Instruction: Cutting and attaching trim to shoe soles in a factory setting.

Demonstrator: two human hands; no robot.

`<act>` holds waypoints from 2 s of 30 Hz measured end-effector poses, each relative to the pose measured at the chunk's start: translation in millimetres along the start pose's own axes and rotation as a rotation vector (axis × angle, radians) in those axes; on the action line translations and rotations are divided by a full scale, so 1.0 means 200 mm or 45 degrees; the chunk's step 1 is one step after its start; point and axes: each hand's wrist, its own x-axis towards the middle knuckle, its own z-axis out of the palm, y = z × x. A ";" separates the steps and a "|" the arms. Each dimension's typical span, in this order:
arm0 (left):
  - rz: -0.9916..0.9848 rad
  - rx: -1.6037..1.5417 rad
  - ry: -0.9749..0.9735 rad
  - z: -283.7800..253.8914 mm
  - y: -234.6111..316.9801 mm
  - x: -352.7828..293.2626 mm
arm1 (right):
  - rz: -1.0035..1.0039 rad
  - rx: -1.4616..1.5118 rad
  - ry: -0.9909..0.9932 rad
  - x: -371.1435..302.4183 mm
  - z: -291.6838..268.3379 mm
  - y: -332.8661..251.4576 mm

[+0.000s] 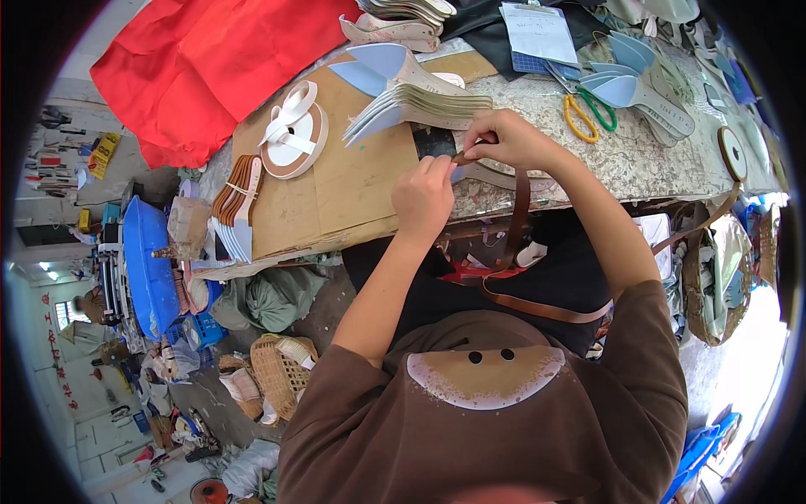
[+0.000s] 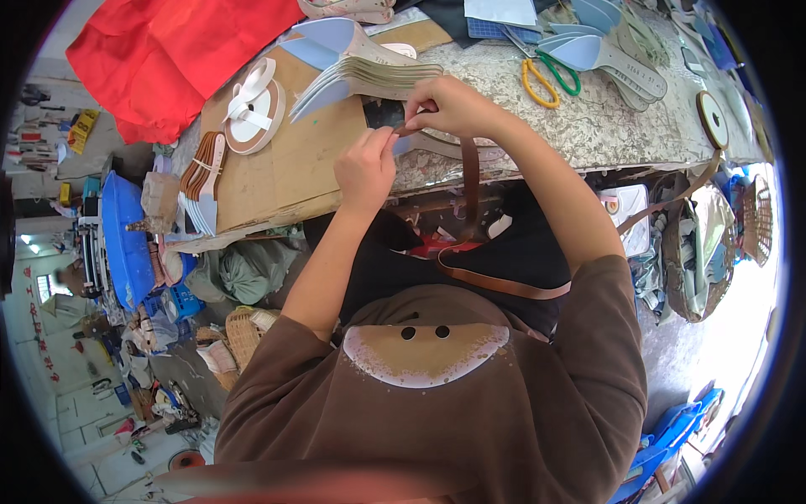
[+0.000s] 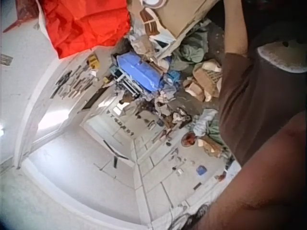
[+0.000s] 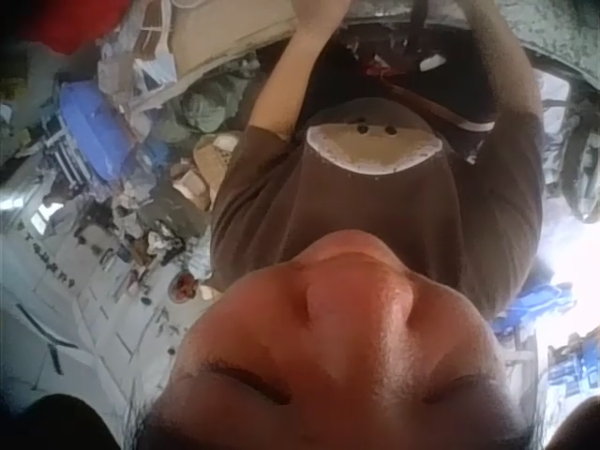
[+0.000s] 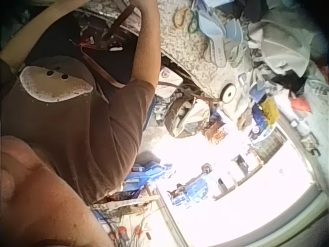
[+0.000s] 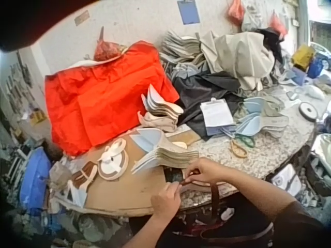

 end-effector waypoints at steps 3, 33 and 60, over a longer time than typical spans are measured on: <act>0.027 -0.028 0.018 0.00 0.00 -0.02 | -0.068 0.109 -0.080 0.01 0.01 0.09; -0.057 -0.359 -0.362 0.00 -0.05 0.14 | 0.371 -1.015 0.068 0.01 0.24 -0.26; 0.019 -0.213 -0.250 -0.02 0.04 0.07 | 0.493 0.381 0.377 -0.32 -0.01 -0.28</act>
